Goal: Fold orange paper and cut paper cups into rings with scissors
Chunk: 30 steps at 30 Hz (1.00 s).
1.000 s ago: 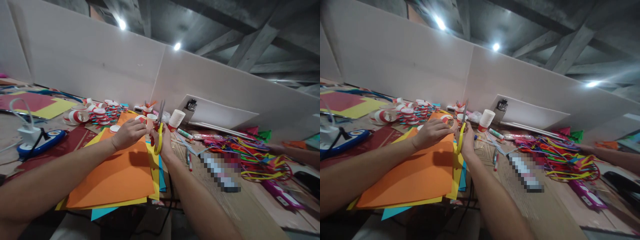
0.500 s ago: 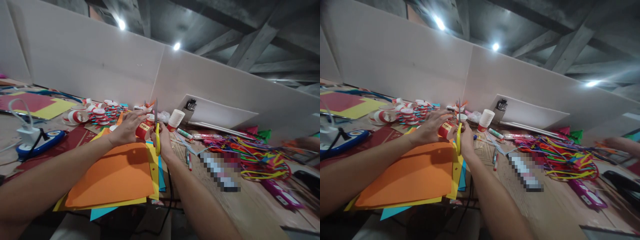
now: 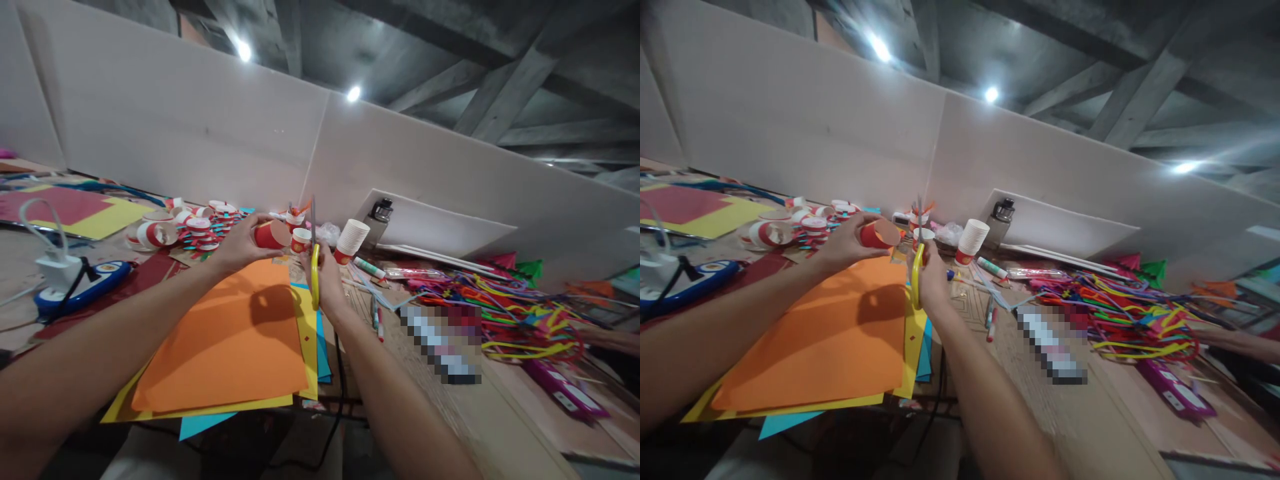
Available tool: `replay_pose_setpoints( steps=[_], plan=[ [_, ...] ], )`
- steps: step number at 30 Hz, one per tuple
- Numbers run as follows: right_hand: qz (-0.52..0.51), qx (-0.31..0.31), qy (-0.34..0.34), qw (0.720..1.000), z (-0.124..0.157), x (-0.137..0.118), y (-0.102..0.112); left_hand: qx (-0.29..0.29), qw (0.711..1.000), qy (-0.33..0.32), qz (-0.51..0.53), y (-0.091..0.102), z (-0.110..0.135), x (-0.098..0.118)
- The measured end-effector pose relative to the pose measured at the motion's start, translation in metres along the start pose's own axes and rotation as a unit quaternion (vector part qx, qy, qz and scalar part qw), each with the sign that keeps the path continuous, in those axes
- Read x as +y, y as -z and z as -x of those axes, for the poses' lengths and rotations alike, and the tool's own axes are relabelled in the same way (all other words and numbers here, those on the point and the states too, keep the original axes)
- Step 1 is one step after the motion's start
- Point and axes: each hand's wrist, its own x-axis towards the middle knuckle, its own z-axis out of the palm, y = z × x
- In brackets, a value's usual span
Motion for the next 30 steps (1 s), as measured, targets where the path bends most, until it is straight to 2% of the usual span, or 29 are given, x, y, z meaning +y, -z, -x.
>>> replay_pose_setpoints(
  steps=[2,4,8,19,30],
  plan=[
    [0.092,-0.006,0.027,0.995,0.001,-0.001,0.002,0.029,0.999,0.011,0.012,0.002,-0.004,-0.005],
    [0.167,-0.015,0.025,0.986,0.002,-0.002,0.003,0.044,0.999,0.018,0.022,0.004,-0.007,-0.010],
    [0.249,-0.036,0.023,0.968,0.003,-0.003,0.001,0.043,0.997,0.014,0.063,0.005,-0.009,-0.020],
    [0.304,-0.044,0.063,0.950,0.003,0.002,-0.001,0.055,0.998,-0.030,0.010,0.003,-0.005,-0.022],
    [0.331,-0.029,0.083,0.939,0.003,0.006,-0.002,0.057,0.997,-0.050,0.027,0.002,-0.002,-0.016]
  ],
)
